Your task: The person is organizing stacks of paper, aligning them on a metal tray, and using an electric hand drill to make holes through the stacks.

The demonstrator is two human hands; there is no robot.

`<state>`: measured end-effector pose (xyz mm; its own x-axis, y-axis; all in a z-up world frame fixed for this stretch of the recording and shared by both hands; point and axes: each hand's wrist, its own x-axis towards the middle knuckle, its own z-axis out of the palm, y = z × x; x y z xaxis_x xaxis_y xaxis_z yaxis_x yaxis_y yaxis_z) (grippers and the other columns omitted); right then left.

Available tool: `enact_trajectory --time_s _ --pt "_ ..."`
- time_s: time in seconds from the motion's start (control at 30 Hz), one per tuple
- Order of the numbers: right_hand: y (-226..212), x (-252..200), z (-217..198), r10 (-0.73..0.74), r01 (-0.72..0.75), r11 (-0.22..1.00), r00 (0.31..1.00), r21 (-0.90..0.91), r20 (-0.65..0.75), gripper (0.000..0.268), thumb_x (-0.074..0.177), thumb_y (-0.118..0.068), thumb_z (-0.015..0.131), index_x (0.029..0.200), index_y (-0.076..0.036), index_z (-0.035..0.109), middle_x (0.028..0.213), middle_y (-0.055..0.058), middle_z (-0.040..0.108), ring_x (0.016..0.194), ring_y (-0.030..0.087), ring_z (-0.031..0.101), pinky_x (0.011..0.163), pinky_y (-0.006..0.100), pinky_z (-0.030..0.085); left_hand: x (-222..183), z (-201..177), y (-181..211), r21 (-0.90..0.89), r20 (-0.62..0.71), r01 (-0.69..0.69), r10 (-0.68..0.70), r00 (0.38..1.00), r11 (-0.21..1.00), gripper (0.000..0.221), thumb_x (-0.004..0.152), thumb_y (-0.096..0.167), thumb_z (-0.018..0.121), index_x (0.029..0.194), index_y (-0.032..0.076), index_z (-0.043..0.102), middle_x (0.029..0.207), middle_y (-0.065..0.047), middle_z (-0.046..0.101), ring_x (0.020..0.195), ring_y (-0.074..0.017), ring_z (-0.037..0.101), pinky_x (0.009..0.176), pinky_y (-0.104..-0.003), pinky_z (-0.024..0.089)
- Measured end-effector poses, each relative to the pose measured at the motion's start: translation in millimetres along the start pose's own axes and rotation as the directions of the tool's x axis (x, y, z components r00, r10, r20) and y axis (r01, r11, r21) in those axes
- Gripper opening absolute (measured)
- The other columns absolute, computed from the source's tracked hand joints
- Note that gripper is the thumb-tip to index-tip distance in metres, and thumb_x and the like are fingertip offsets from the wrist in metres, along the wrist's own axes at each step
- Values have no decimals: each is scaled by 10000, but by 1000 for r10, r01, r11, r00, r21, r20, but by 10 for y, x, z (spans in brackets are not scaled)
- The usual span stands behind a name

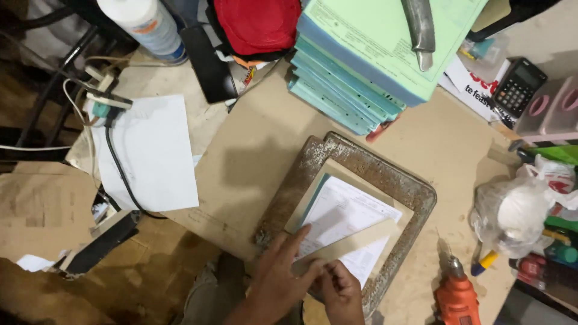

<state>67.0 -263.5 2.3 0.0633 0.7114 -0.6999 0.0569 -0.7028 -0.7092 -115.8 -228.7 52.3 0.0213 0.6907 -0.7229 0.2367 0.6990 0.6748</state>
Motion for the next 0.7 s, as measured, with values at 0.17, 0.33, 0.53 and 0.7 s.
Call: enact_trajectory --time_s 0.17,0.33,0.53,0.7 --pt "-162 -44 207 -123 168 973 958 -159 258 114 976 -102 671 934 -23 743 801 52 696 760 127 617 676 286 521 39 -223 -373 149 -60 -578 591 804 802 300 964 289 603 1123 105 779 987 -80 693 893 -237 675 741 -385 524" --pt "-344 224 -222 -277 191 859 954 -475 -118 253 945 -279 636 1175 -203 707 1211 -21 758 981 168 742 816 307 637 311 -381 -366 102 -249 -281 297 922 954 270 1014 292 518 849 123 648 727 -9 547 654 -139 522 608 -327 395" --pt "-467 443 -538 -129 22 979 840 -204 -527 334 977 -215 623 1266 -53 663 1224 133 713 1137 289 679 1005 445 591 836 -120 -397 266 -175 -310 362 916 913 330 973 179 469 1209 44 658 945 -158 631 738 -265 623 591 -376 492" --pt "-506 416 -402 -21 -74 984 855 -162 -518 547 919 -259 636 1408 -19 589 1413 143 634 1280 311 602 1109 430 508 1054 74 -563 392 -176 -328 421 890 859 215 991 134 479 828 24 569 786 -138 589 603 -248 537 528 -388 400"
